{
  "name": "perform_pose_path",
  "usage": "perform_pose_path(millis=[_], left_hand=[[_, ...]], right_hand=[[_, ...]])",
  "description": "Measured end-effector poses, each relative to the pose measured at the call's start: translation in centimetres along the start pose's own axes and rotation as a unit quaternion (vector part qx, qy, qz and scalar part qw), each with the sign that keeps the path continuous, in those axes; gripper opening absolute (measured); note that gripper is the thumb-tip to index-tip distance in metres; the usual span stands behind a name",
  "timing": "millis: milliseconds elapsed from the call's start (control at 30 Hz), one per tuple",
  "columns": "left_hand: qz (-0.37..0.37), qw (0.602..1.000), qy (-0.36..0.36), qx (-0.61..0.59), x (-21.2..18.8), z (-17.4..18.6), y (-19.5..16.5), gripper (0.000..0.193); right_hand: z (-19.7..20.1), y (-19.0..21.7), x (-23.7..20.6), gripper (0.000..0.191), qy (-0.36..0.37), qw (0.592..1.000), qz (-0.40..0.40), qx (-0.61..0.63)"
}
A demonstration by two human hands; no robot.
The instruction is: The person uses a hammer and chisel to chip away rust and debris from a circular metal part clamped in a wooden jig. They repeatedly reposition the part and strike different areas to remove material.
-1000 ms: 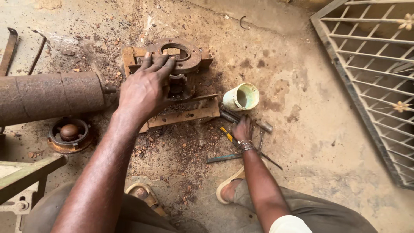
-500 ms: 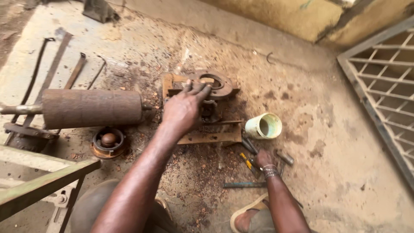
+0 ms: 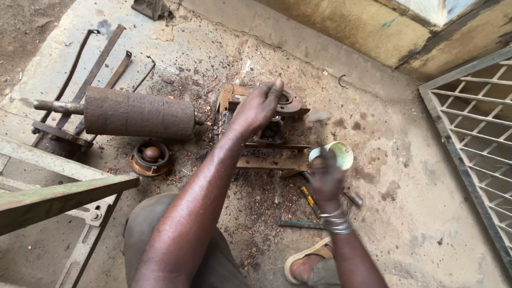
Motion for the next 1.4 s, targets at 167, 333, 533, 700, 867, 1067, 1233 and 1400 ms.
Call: perform_pose_path(millis=[167,333,533,700,867,1067,1233,1400], left_hand=[[0.035,0.998,0.009,0.049,0.0,-0.4,0.5,0.085],[-0.034,0.997,-0.011,0.071,1.2,0.0,2.0,0.092],[-0.023,0.998,0.017,0.059,1.0,-0.2,2.4,0.092],[-0.029,0.999,0.023,0.017,0.1,0.0,2.0,0.09],[-0.038,0.999,0.026,0.014,0.0,-0.3,2.3,0.089],[-0.042,0.997,0.026,0.052,0.7,-1.3,2.0,0.089],[-0.032,0.997,0.062,0.037,0.4,-1.5,1.8,0.093],[-0.058,0.996,0.055,0.046,-0.2,-1.2,1.8,0.1]], right_hand=[[-2.4,1.4,-1.5,0.035,0.188,0.969,-0.114,-0.109],[-0.9,1.4,-2.0,0.036,-0.012,0.999,0.02,-0.026],[-1.6,1.2,-2.0,0.032,0.192,0.962,-0.182,-0.073],[-0.8,3.6,-1.1,0.035,0.087,0.991,-0.082,-0.057],[0.0,3.7,-1.2,0.031,0.154,0.976,-0.152,-0.04],[-0.5,3.2,-1.0,0.037,0.062,0.995,-0.076,0.014],[-0.3,2.6,-1.4,0.036,0.128,0.975,-0.182,0.002],[-0.7,2.8,-1.6,0.038,0.168,0.979,-0.099,-0.066]])
Point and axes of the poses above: each hand's wrist, its own x-axis towards the middle knuckle, its own z-axis out of the back of the hand, y = z × x, the point moved 2 cm from there along x, towards the middle knuckle, and after that the axes turned 15 degrees about y, right-handed, at the moved point
